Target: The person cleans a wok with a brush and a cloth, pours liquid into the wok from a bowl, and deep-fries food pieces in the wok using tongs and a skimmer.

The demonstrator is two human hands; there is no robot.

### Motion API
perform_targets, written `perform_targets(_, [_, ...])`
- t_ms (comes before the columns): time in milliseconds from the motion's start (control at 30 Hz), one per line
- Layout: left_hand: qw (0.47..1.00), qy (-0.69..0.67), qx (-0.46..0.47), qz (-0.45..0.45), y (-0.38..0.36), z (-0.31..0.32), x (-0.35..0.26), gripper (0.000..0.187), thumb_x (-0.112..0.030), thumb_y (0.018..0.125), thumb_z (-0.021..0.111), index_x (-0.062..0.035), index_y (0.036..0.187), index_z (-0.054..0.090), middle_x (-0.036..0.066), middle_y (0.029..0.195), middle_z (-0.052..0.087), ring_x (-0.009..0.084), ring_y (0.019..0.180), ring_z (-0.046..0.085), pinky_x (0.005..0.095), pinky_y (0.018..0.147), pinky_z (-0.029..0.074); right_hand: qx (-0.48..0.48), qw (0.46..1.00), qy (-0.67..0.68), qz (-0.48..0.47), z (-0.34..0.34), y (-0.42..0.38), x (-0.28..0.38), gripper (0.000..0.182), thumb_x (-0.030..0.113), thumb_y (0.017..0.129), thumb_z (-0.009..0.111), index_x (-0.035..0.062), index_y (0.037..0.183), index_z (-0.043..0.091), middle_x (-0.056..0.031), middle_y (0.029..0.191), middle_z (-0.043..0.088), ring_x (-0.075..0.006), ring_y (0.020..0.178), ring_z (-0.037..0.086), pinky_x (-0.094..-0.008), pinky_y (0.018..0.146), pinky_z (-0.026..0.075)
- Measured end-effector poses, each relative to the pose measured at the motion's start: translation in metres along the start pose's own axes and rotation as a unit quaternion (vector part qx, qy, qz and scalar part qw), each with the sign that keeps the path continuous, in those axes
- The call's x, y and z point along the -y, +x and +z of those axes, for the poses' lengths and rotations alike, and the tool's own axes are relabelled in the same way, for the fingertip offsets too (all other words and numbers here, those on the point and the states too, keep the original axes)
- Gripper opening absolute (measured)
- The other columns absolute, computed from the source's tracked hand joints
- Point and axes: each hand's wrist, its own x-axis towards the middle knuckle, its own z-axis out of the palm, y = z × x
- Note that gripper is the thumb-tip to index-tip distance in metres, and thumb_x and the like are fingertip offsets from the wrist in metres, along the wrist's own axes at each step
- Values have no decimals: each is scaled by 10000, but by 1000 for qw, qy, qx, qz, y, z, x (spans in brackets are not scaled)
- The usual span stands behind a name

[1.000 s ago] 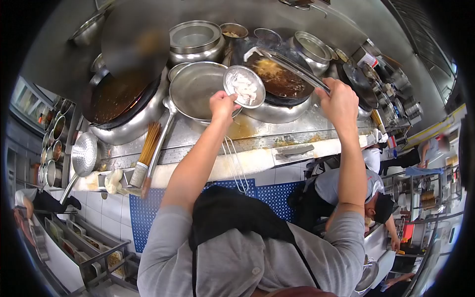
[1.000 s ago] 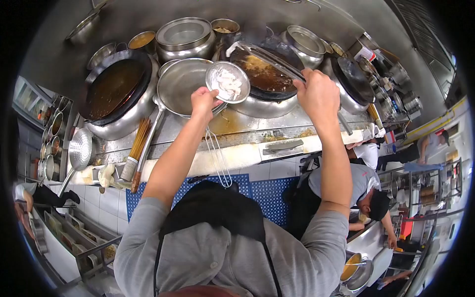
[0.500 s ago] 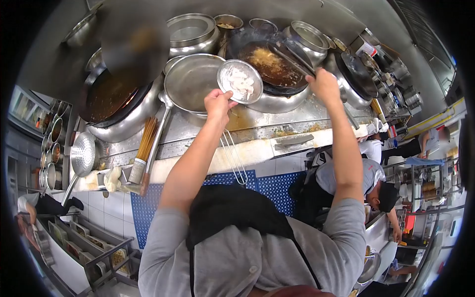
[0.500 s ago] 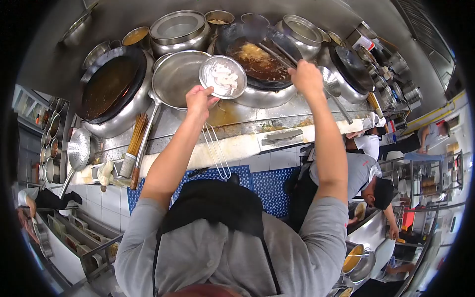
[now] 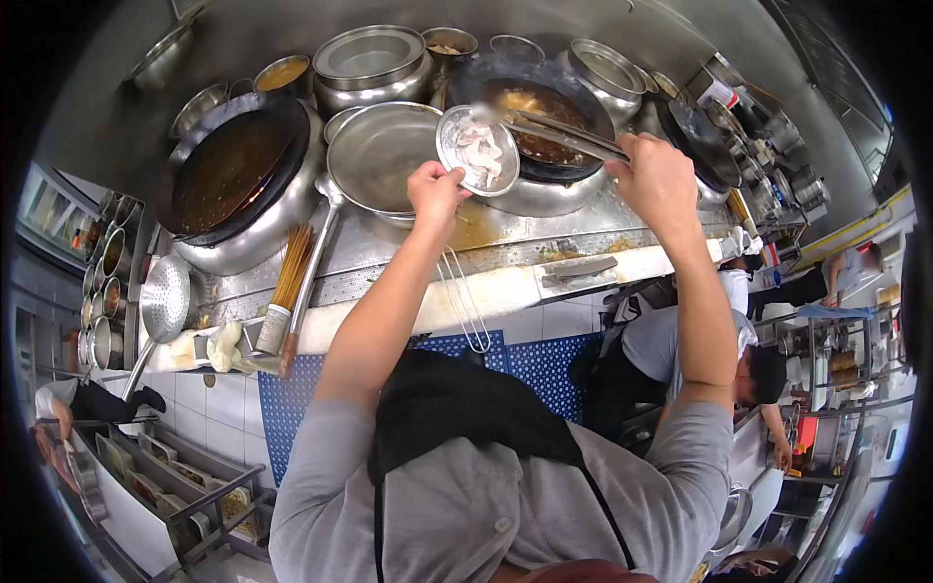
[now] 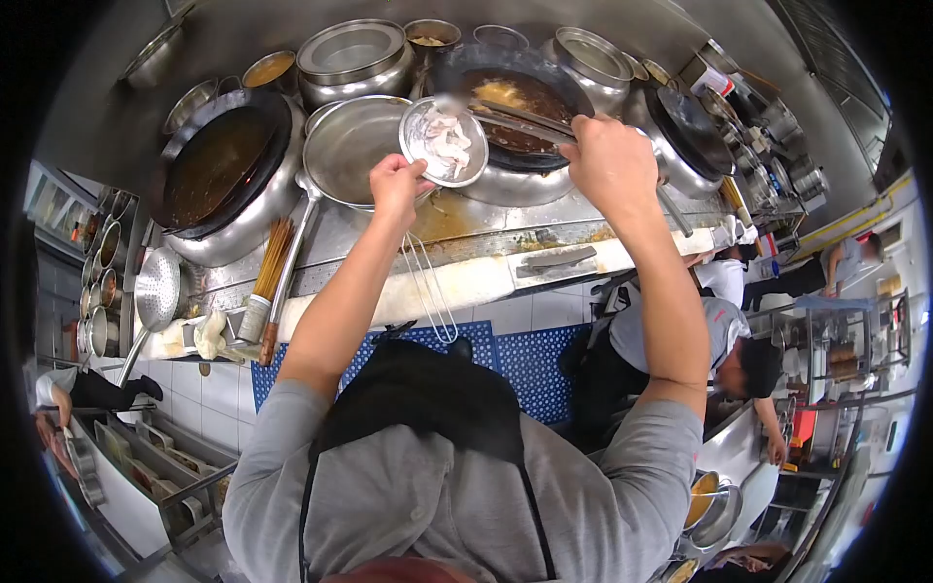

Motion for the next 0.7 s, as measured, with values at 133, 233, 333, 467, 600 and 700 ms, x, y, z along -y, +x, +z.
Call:
perform_targets(133, [999,-5,11,-40,9,3,2,250,49,847,644,-76,693,492,69,798,621,163,676,629,307,592,603,0,998,28,60,9,3,-16,227,235,792,747,48,913,704,-179,829,695,-349,820,685,-444,734,538])
perform_targets(233, [998,-8,12,-65,14,5,5,240,51,847,642,-76,709,490,83,822,634,186,702,648,312,600,605,9,989,83,120,18,5,-35,266,259,787,759,68,969,730,-184,810,699,-350,816,686,-442,736,530])
perform_targets(333, [997,-26,19,-69,19,14,2,238,50,849,640,-75,710,492,88,832,635,200,713,657,319,595,608,19,978,151,140,27,2,-43,322,294,769,780,84,1010,741,-169,775,697,-351,780,683,-439,726,519])
perform_targets(467, [996,-47,17,-67,30,27,-1,223,50,849,641,-70,727,499,98,847,636,212,718,657,325,593,612,-12,976,158,152,22,-1,-30,317,290,777,771,79,1011,741,-164,767,697,-354,777,683,-442,729,521])
perform_targets(600, [996,-59,23,-62,33,27,1,190,48,855,636,-61,761,513,104,857,637,220,728,658,328,589,610,-29,986,115,120,12,-4,-21,299,277,791,757,71,1007,734,-166,774,698,-360,783,683,-449,724,522])
perform_targets(700, [996,-54,22,-65,31,28,3,178,47,860,631,-59,772,518,105,865,637,223,736,658,338,596,610,-39,986,113,120,11,-4,-22,287,271,795,751,64,993,727,-170,774,695,-363,783,681,-454,717,520])
